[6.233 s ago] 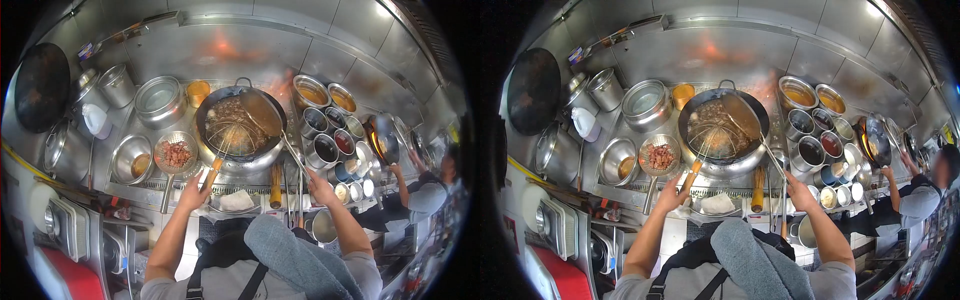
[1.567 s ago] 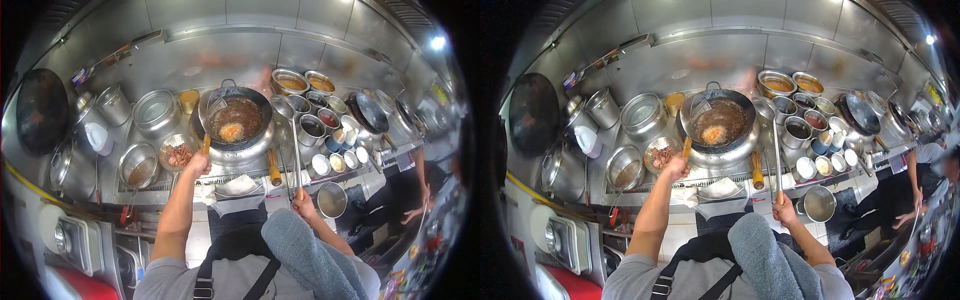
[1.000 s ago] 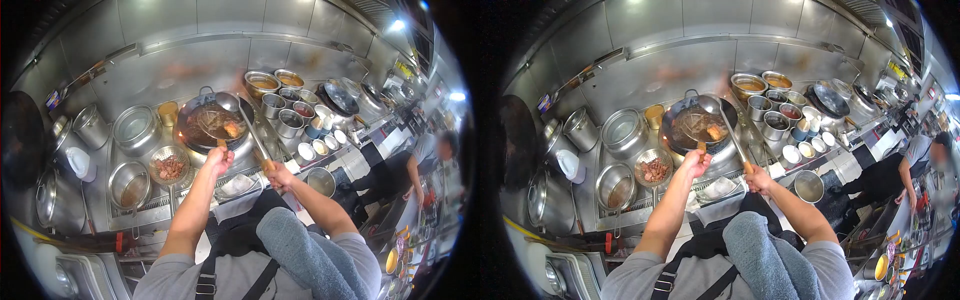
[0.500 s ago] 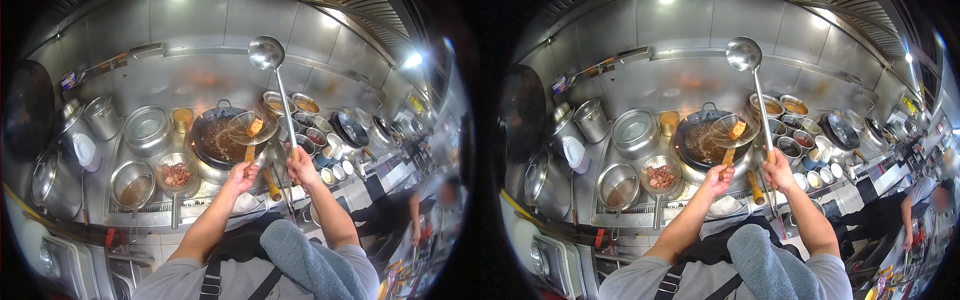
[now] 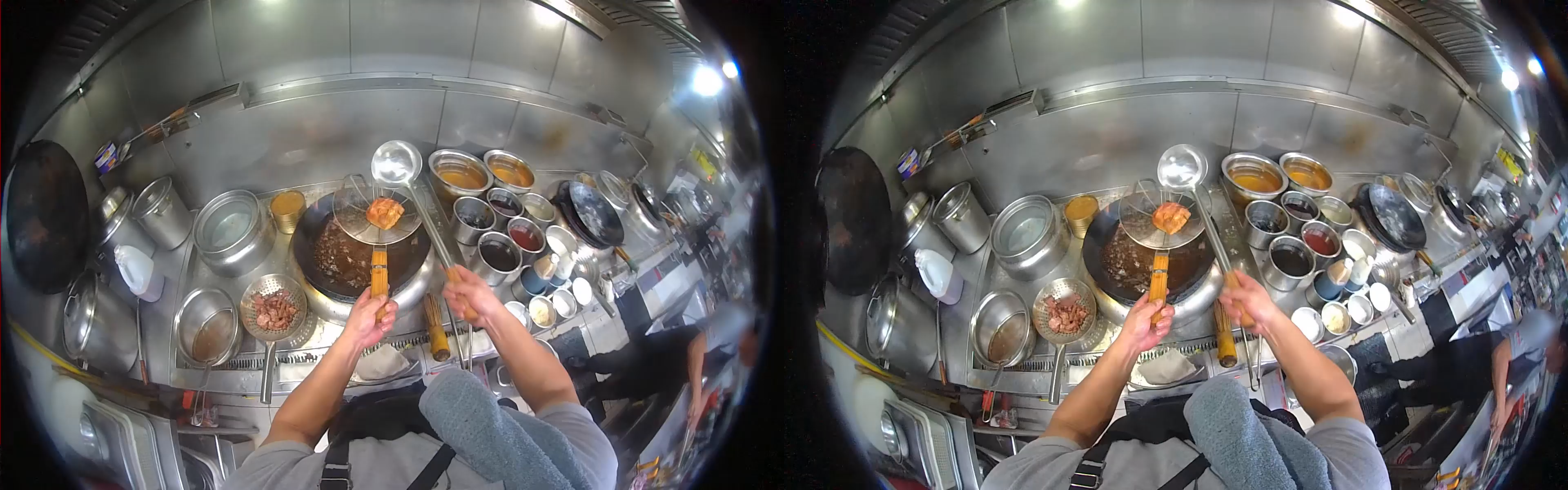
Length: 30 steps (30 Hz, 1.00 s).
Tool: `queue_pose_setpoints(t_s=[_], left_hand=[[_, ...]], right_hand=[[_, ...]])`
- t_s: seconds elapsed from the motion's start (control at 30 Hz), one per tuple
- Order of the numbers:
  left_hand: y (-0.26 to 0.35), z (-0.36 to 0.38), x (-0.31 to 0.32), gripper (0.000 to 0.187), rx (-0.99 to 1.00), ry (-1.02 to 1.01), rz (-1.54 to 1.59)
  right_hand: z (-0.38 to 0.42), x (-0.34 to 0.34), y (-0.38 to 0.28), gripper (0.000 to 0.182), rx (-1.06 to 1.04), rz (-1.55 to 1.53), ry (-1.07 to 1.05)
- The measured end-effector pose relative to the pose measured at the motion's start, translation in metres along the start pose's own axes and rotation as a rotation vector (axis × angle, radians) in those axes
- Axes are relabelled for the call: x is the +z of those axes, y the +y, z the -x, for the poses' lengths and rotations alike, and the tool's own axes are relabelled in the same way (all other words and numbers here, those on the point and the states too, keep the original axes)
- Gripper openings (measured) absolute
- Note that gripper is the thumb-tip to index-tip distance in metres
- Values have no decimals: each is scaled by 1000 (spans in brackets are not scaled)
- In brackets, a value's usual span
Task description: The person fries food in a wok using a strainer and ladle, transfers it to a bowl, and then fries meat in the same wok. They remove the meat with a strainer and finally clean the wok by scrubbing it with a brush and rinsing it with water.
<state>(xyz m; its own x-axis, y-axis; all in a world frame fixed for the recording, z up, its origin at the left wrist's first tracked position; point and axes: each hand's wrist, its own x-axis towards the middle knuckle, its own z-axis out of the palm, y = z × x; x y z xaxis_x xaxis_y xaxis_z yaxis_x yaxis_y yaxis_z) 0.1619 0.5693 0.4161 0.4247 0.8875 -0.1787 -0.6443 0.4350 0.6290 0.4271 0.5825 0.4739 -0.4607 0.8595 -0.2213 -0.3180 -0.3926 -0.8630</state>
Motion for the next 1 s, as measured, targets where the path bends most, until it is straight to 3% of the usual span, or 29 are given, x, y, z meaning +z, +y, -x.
queue_pose_setpoints(t_s=[0.03, 0.1, 0.13, 0.17, 0.23, 0.27, 0.3, 0.37, 0.43, 0.53, 0.6, 0.77, 1.0], left_hand=[[2, -3, -1, 13, 16, 27, -33], [3, -2, -2, 17, 35, 77, -94], [7, 0, 3, 17, 38, 86, -175], [10, 0, 3, 17, 36, 80, -180], [14, 1, 0, 19, 46, 60, -217], [18, 0, 0, 18, 25, 100, -214], [24, -1, -7, 18, 5, 79, -228], [29, -2, -26, 16, -52, 66, -78], [28, 9, -41, 14, -82, 34, -66], [35, 17, -55, 15, -145, 19, -39], [36, 11, -57, 21, -134, 51, -82], [27, -14, -81, 24, -80, -142, -103], [26, -20, -53, 10, -180, -109, -17]], right_hand=[[2, 6, -4, 53, 11, -2, -11], [16, 18, -10, 71, -12, 723, 310], [3, -12, 12, 82, -245, 1052, 315], [-7, -23, 31, 82, -249, 1050, 322], [-17, -28, 61, 87, -445, 1374, 386], [10, 38, 27, 78, 90, 747, 314], [6, 40, 38, 78, 82, 732, 343], [1, 37, 64, 60, 155, -450, -37], [1, 74, 74, 46, 156, -482, 70], [8, 100, 90, 52, 101, -617, 93], [37, 119, 94, 61, -16, -545, 47], [150, 151, 125, 69, -268, -580, 211], [334, 212, 199, 73, -581, -568, 625]])
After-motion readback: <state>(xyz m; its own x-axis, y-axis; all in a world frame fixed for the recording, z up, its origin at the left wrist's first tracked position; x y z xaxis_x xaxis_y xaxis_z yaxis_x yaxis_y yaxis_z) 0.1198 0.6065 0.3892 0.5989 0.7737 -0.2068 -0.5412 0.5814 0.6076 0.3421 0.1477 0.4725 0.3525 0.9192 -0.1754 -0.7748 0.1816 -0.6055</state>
